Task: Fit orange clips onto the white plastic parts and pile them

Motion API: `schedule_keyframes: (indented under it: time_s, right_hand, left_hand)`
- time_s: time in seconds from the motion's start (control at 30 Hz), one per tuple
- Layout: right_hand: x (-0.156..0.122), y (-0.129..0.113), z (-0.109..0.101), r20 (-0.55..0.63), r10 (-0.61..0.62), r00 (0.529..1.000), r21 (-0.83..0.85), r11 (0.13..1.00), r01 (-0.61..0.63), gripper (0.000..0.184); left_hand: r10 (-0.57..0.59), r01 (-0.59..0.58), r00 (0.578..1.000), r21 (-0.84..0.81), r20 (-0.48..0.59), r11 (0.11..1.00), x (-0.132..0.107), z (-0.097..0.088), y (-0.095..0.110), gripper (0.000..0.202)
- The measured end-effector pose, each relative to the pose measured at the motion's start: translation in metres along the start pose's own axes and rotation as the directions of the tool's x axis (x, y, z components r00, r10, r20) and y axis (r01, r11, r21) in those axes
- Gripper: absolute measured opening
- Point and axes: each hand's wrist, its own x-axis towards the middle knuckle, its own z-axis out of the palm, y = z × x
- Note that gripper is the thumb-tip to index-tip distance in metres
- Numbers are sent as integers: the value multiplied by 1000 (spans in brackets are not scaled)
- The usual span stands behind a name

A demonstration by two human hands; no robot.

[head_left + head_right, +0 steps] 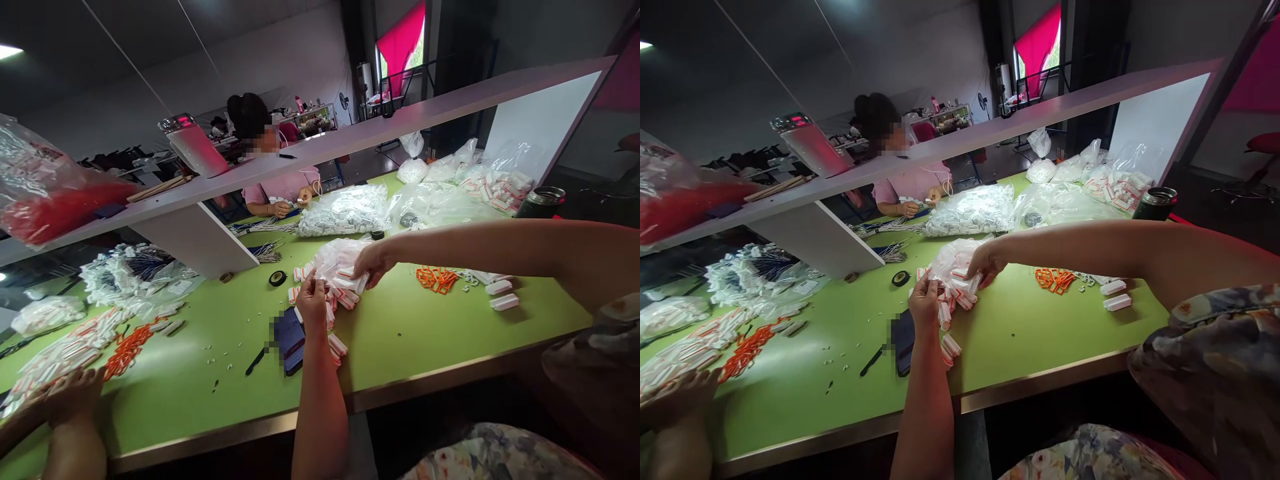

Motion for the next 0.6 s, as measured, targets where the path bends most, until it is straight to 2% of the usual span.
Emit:
schedule_keyframes:
  time_s: [0.07,0.17,0.27,0.4,0.43,0.5,0.53,0.57,0.6]
  right_hand:
    - [-2,8,2,35,-2,999,-17,1000,3,18]
    - [-5,8,4,-83,-11,996,62,998,16,17]
    - [-8,-6,7,-266,-141,954,196,961,197,22]
    - [-10,-13,21,-363,-308,879,219,889,402,22]
    - [-9,-8,27,-384,-372,845,156,876,456,19]
    - [-8,7,38,-394,-579,714,-130,804,580,13]
    - [-7,17,44,-334,-695,637,-334,719,609,11]
    - [-5,28,50,-234,-779,582,-530,604,595,11]
    - [-3,38,55,-121,-812,570,-687,483,543,12]
  left_hand:
    - [41,-40,999,72,-5,997,-1,0,2,37]
    - [113,-111,994,203,-1,973,-3,-1,4,37]
    - [126,-125,992,227,6,966,-4,0,5,35]
    - [89,-90,996,204,13,975,-4,0,5,37]
    - [90,-90,996,209,9,974,-4,0,5,37]
    - [100,-99,995,211,6,972,-4,-1,4,37]
    - [106,-106,994,204,10,973,-4,-1,4,37]
    - [110,-110,994,193,13,975,-3,-1,4,37]
    - [110,-111,994,183,16,977,-3,-1,4,38]
